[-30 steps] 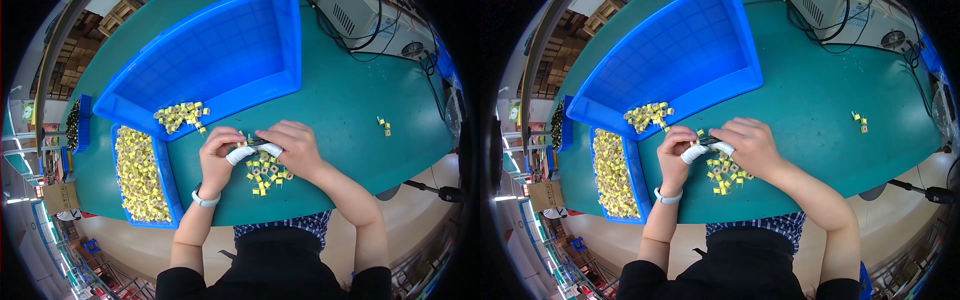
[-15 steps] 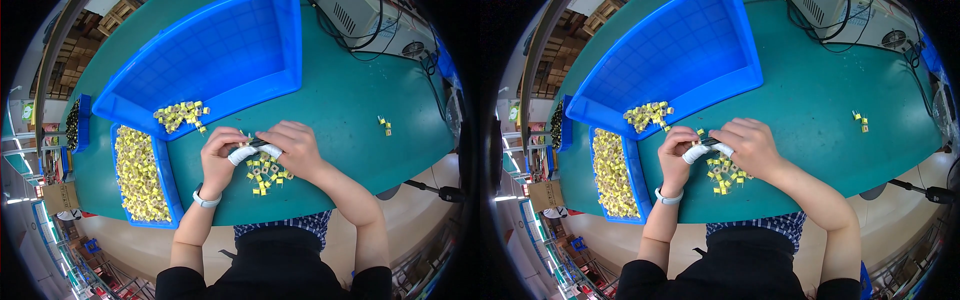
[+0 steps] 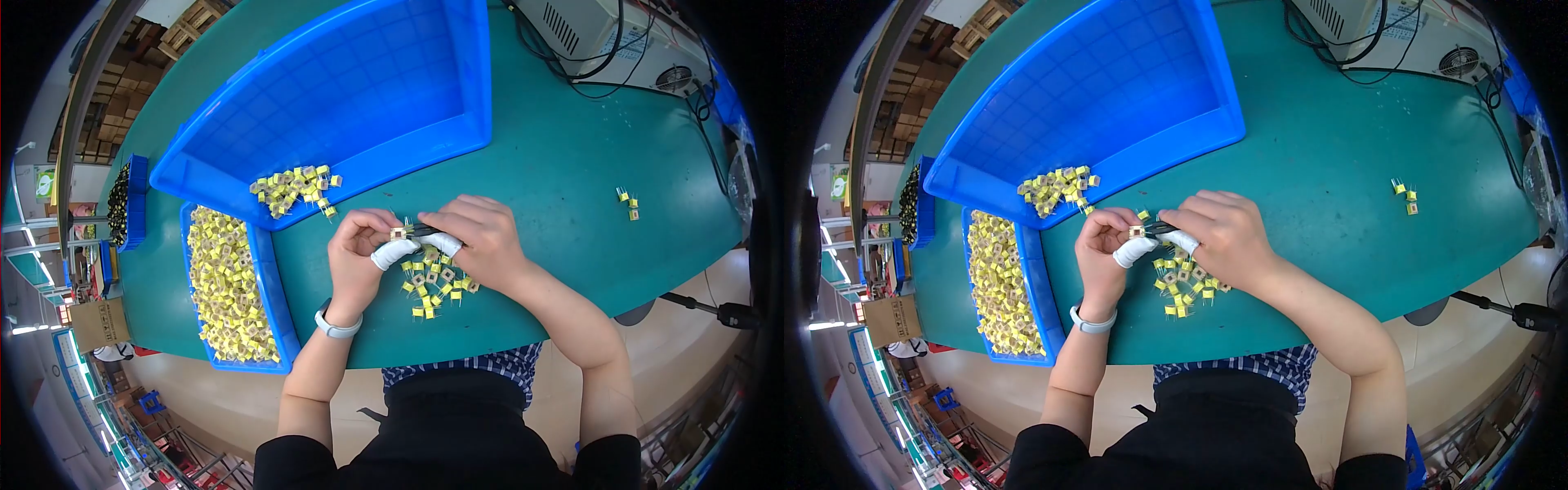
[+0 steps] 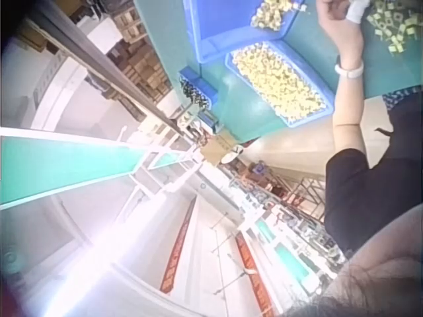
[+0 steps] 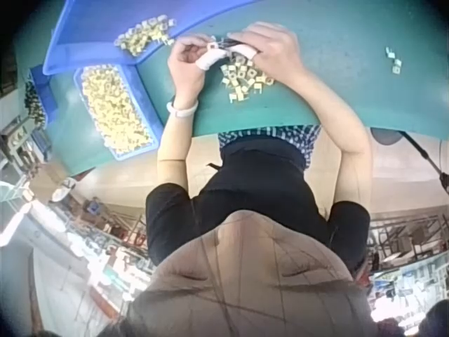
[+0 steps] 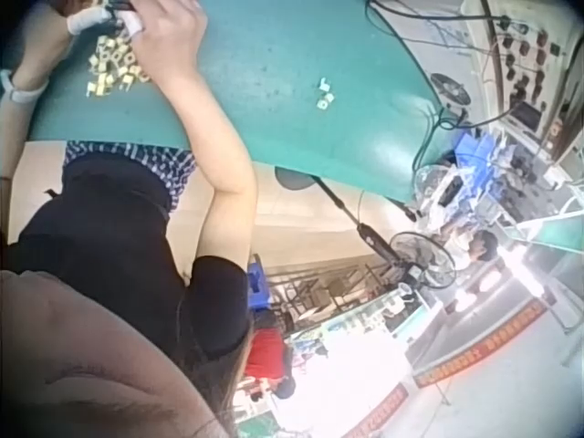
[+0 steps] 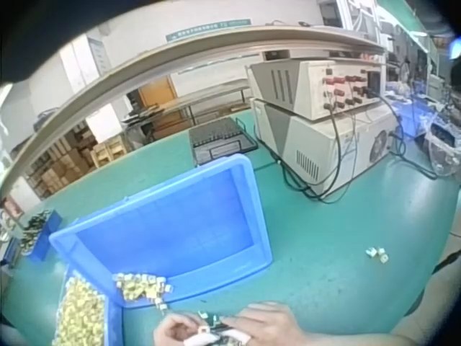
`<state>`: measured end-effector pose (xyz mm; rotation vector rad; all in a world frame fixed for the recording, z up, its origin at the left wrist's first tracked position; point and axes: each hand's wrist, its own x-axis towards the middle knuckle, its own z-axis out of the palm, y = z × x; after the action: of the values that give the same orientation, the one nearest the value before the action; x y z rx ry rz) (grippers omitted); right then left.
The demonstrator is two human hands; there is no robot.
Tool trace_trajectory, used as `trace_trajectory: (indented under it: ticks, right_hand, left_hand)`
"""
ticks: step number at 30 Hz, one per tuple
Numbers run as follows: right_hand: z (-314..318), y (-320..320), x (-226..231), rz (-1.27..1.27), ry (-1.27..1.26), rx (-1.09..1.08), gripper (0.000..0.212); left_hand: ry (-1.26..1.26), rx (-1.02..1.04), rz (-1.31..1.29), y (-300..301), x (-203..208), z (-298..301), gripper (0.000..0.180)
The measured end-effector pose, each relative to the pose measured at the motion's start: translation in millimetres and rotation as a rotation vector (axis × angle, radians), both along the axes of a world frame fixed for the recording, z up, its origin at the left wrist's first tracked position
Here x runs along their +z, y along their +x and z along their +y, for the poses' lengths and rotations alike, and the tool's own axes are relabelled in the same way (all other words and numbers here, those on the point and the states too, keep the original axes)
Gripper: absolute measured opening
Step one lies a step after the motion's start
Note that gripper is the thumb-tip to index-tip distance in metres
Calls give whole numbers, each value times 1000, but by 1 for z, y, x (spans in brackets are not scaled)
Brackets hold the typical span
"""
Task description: The person assembles small yellow components into white cylindrical housings by hand at a workstation.
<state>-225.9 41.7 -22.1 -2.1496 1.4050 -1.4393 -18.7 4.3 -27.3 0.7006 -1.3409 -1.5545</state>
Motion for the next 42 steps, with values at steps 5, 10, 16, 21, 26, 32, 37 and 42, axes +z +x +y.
trace_trajectory:
  ticks: [5, 10, 16, 21, 26, 32, 37, 42]
  right_hand:
    - [0, 1, -1, 6, -10, -1, 26]
    - [0, 1, -2, 12, -12, -12, 25]
    - [1, 2, -1, 6, -21, -20, 25]
    - [1, 1, -1, 16, -19, -22, 26]
    - [0, 2, -1, 22, -21, -20, 26]
    - [0, 1, 1, 19, -29, -18, 26]
    - [1, 1, 2, 24, -18, -10, 27]
    - [0, -7, 2, 35, -3, -94, 25]
  left_hand:
    - [2, 2, -26, -1, 1, 1, 34]
    - [62, 24, -57, -3, 4, 2, 34]
    - [-15, 16, -45, -1, 0, 2, 33]
    - [-39, 8, -41, -2, 0, 1, 33]
    - [-52, 17, -46, 0, -1, 1, 33]
    - [-131, 41, -68, -1, 1, 1, 32]
    - [-173, 35, -81, -1, 3, 2, 33]
    - [4, 163, -55, -17, 12, 9, 34]
